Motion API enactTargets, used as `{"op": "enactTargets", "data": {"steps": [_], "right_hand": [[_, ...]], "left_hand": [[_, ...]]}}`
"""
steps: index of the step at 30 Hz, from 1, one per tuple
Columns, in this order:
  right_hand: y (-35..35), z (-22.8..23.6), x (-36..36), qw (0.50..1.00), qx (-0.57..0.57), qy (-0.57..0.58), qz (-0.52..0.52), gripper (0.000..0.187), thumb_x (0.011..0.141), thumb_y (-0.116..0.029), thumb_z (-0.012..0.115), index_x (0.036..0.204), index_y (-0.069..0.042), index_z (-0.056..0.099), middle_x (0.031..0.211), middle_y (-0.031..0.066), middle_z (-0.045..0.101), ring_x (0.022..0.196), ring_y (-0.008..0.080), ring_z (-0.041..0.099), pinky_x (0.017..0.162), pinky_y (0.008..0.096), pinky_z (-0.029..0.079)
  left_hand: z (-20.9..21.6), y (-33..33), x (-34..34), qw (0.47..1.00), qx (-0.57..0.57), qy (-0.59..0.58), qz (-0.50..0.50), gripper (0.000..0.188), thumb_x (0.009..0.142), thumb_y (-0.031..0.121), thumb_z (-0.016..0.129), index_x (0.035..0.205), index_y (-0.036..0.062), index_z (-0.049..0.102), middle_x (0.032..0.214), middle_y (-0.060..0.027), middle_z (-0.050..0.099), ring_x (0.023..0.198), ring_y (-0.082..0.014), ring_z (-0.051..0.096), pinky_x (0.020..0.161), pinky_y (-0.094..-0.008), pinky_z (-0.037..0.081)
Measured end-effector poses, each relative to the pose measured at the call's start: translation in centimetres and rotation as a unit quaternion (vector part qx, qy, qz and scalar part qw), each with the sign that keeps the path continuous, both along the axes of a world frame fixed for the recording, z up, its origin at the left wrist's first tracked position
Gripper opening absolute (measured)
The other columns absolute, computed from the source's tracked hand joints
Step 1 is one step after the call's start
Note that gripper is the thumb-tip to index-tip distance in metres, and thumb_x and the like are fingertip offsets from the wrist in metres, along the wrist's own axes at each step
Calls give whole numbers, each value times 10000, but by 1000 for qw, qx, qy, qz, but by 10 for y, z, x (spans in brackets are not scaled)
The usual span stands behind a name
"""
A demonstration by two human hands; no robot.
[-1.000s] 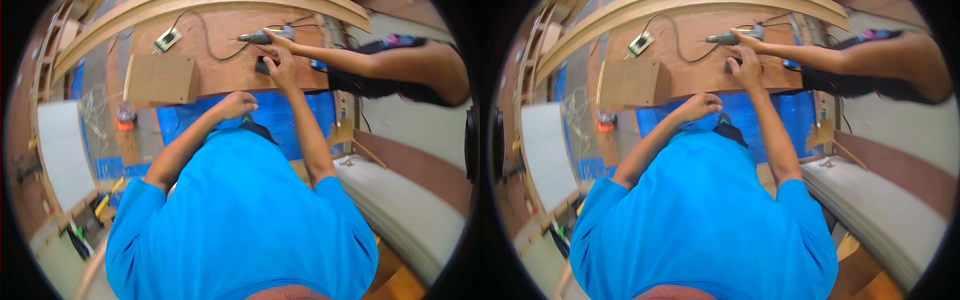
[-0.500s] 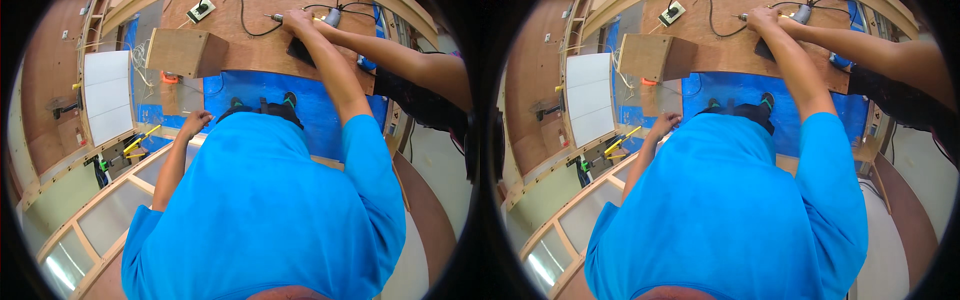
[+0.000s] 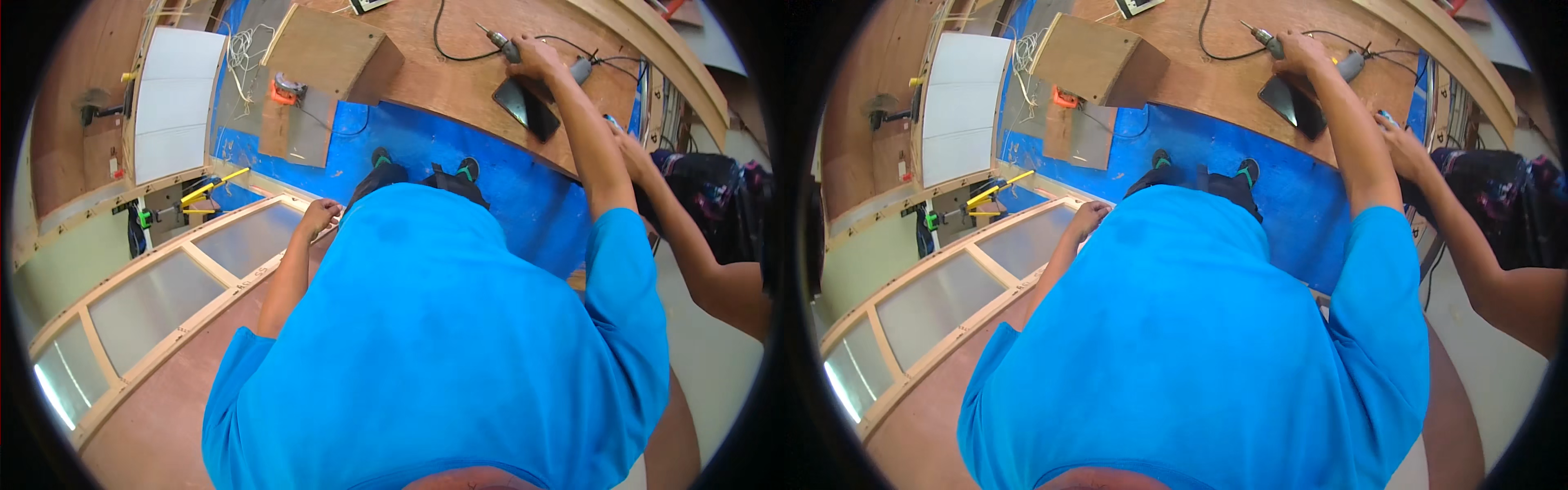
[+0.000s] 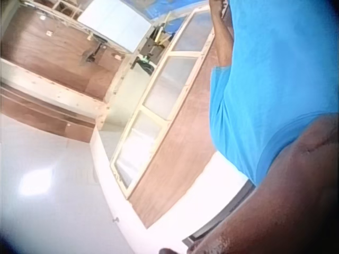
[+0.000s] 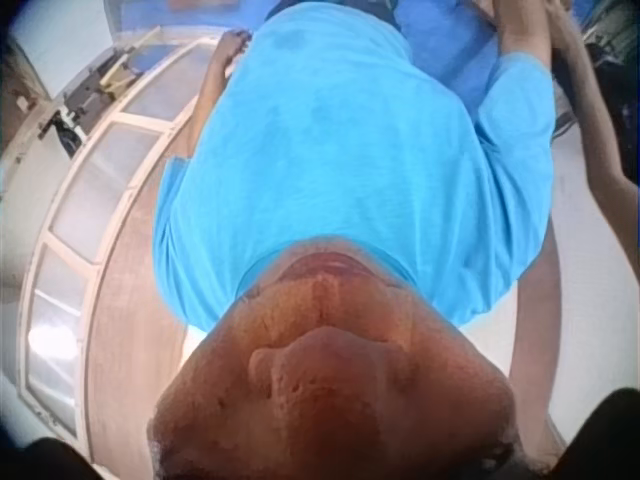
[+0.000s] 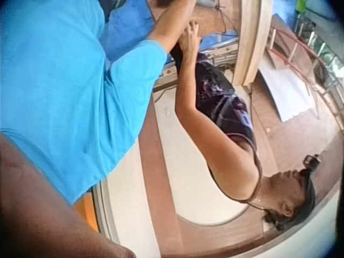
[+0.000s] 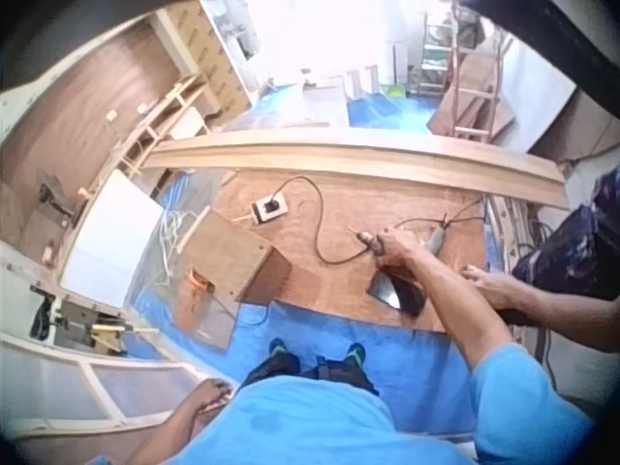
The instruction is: The person assembles a wooden box using a drill, a small screw, and a wooden block. The person fits wooden panels together, drills a pilot hole, and then scrapes wood shavings off a finished piece.
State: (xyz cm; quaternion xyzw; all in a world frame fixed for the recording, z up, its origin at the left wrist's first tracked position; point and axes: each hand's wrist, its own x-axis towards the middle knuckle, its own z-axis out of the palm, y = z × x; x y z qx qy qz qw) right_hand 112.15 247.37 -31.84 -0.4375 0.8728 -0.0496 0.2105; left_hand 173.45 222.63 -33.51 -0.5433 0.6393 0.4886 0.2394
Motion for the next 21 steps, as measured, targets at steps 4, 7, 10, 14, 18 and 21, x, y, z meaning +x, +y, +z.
{"op": "enactTargets", "data": {"steps": [4, 7, 10, 14, 18, 21], "right_hand": [[10, -14, -28, 998, -22, 49, -11, 691, 720, -392, 821, 1290, -73, 596, 1297, 193, 624, 1214, 387, 616, 989, 494, 516], [17, 13, -44, 998, 15, 55, -40, 654, 739, -393, 809, 1254, -51, 596, 1293, 199, 622, 1224, 389, 612, 999, 486, 510], [23, 57, -64, 980, -77, 158, -87, 643, 774, -435, 761, 1255, -45, 587, 1265, 200, 645, 1190, 399, 634, 966, 493, 529], [17, 189, -42, 963, -214, 123, -112, 557, 825, -440, 723, 1169, -10, 637, 1037, 180, 703, 970, 359, 707, 862, 460, 552], [18, 286, 25, 887, -417, -63, -186, 443, 936, -389, 676, 1165, -13, 632, 896, 41, 665, 786, 150, 649, 692, 306, 523], [-3, 319, 107, 802, -524, -210, -196, 414, 937, -309, 655, 1217, -9, 603, 887, 2, 623, 753, 104, 594, 655, 255, 488]], "left_hand": [[-15, 5, 0, 999, -9, 35, -23, 261, 955, 231, 717, 1071, -3, 737, 852, -47, 706, 691, -131, 620, 598, -297, 491], [-21, 6, 5, 999, -2, 49, -11, 256, 951, 228, 720, 1036, -11, 752, 797, -43, 703, 663, -139, 610, 595, -309, 486], [-25, -2, 0, 998, -23, 34, -52, 258, 942, 233, 717, 997, -17, 753, 795, -112, 716, 691, -212, 660, 643, -357, 510], [28, 1, -80, 939, -165, 162, -256, 290, 950, 243, 688, 1074, -16, 726, 1000, -188, 746, 931, -335, 714, 835, -417, 543], [168, 37, -206, 892, -83, 375, -239, 443, 902, 262, 768, 1278, 45, 677, 1222, -148, 696, 1074, -308, 676, 924, -411, 522], [234, 51, -251, 742, -123, 562, -345, 772, 852, 271, 839, 1490, 23, 483, 1446, -164, 540, 1278, -316, 567, 1061, -417, 456]]}}
